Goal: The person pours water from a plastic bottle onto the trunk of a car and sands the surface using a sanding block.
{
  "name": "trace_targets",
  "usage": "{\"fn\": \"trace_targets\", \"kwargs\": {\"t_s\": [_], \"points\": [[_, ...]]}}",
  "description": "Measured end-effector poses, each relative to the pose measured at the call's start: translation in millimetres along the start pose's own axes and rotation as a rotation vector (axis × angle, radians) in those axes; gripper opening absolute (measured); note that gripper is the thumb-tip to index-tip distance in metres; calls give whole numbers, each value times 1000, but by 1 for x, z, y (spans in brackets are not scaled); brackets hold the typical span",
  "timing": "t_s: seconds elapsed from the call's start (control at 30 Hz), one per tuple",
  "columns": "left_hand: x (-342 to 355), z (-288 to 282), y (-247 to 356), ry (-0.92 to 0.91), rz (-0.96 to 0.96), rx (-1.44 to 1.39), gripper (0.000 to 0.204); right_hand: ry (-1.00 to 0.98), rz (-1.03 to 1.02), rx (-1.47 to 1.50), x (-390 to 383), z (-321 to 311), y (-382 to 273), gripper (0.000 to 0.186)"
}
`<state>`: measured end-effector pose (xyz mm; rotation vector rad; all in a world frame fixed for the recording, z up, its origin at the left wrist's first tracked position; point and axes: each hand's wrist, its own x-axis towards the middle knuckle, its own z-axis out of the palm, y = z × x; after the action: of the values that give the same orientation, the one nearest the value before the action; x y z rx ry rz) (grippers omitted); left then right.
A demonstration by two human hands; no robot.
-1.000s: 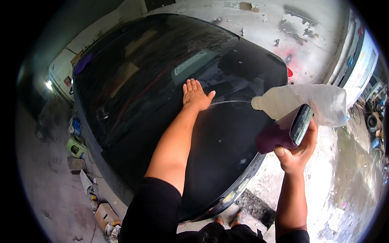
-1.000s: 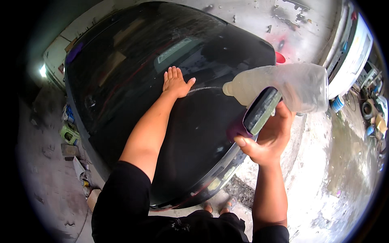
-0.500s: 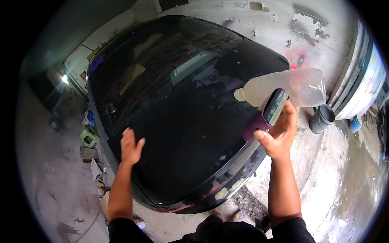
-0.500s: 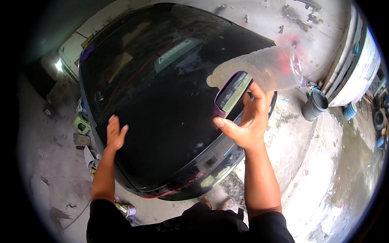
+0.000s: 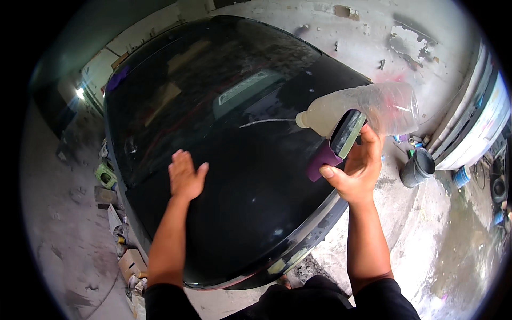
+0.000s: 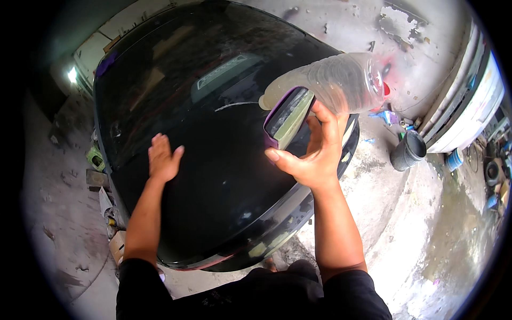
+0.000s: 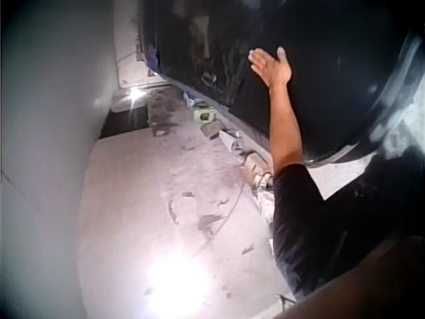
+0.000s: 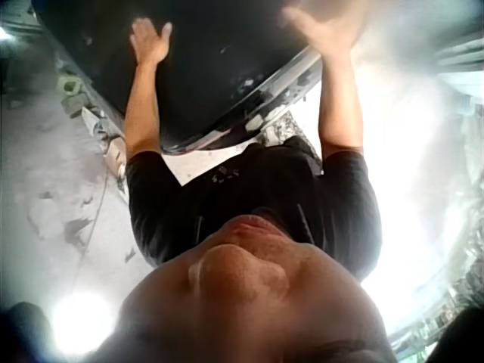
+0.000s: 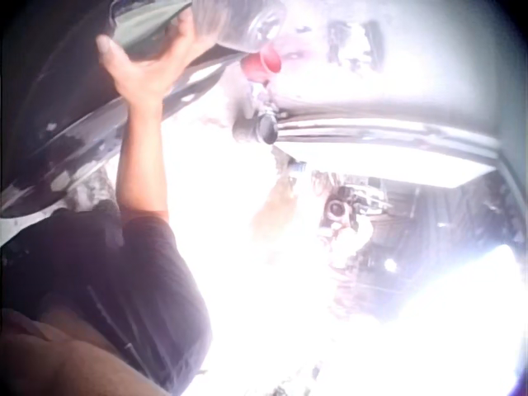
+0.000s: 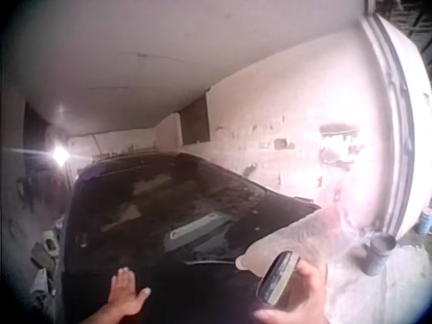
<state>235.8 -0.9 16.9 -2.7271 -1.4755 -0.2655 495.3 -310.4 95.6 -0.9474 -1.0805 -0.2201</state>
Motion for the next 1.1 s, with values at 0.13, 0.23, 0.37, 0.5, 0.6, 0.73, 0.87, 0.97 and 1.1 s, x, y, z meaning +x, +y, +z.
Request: {"fn": "trace_targets", "kwargs": {"t_s": [0.13,0.23,0.37,0.5,0.6,0.73,0.87,0.97,1.1], "points": [[63,6,136,-63,49,-12,88,0,-1,20,20,-31,23,94],[115,19,219,-64,79,-4,90,-9,38,64,33,-73,46,96],[172,32,304,-79,19,-27,91,-87,-25,115,55,-146,84,102],[209,42,393,-82,107,-2,90,-201,5,186,81,-218,130,105],[202,51,454,-124,233,29,86,-275,89,234,106,-245,153,102],[151,36,444,-139,215,-40,85,-306,192,312,123,-260,177,100],[76,30,318,-20,-128,14,85,-347,226,385,119,-265,189,100],[5,17,213,-31,-461,65,85,-401,200,392,123,-268,191,101],[-95,13,95,-6,-936,89,90,-455,159,437,128,-259,191,103]]}}
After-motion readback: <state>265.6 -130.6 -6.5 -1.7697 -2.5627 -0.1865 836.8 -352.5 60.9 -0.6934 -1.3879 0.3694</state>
